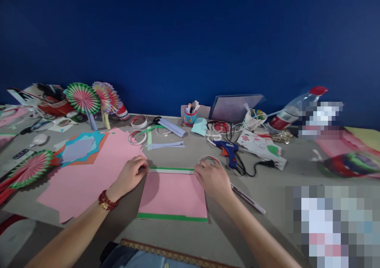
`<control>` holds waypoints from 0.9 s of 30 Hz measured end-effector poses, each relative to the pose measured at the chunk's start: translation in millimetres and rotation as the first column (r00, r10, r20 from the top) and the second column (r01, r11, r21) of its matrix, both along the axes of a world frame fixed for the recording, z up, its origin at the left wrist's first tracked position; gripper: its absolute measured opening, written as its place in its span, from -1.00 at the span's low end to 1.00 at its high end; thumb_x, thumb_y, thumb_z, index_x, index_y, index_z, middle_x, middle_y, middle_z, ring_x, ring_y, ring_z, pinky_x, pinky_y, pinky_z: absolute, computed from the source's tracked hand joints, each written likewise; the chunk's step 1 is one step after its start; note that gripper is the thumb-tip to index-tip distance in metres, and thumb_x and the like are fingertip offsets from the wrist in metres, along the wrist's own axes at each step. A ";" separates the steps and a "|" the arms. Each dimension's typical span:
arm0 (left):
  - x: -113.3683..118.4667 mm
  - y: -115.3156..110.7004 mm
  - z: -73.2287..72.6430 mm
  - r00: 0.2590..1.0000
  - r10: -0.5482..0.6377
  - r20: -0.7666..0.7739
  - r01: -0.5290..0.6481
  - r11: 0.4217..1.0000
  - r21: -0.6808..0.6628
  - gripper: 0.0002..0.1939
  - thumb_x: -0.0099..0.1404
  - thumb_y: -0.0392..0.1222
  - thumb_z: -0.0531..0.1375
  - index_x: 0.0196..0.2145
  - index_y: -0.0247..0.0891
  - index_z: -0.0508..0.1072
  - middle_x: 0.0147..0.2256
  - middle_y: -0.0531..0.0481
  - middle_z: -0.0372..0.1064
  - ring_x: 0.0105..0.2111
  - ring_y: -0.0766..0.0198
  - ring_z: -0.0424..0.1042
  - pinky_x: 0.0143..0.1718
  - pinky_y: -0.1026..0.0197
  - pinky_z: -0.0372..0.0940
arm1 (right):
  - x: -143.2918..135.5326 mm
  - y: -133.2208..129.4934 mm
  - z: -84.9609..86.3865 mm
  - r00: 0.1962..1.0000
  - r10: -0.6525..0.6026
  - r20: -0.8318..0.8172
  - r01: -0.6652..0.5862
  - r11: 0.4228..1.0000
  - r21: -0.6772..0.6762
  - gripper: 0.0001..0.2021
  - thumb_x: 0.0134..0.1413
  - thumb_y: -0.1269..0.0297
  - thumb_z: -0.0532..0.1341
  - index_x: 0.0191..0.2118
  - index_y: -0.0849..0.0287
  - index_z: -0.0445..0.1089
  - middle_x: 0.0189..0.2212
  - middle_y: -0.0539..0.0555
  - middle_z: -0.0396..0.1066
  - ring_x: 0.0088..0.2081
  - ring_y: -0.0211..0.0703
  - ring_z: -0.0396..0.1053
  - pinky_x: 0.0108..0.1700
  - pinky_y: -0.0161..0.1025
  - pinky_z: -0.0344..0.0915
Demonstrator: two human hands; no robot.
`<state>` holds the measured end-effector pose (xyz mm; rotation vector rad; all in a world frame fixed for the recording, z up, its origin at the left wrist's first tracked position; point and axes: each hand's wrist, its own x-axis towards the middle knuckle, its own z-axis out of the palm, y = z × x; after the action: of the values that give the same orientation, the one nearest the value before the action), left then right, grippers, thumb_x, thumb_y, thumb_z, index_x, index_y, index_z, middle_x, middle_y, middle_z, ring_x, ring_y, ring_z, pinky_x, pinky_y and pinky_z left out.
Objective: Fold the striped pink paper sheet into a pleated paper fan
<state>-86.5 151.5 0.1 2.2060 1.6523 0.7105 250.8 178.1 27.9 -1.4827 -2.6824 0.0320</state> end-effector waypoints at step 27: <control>3.7 -0.6 6.1 1.000 0.011 -0.029 -0.012 1.000 -0.024 -0.84 0.22 -0.46 0.16 -0.39 -0.22 0.37 -0.29 -0.01 0.38 -0.25 0.18 0.40 -0.25 0.19 0.24 | -6.4 2.1 10.7 0.998 -0.038 0.055 0.046 0.985 -0.164 -0.76 0.38 0.29 0.06 -0.15 0.10 0.50 -0.18 0.06 0.54 -0.18 -0.09 0.46 -0.23 -0.20 0.10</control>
<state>-82.8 150.9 6.2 2.2014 1.6798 0.6614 244.5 180.1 38.7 -1.6066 -2.7477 0.2221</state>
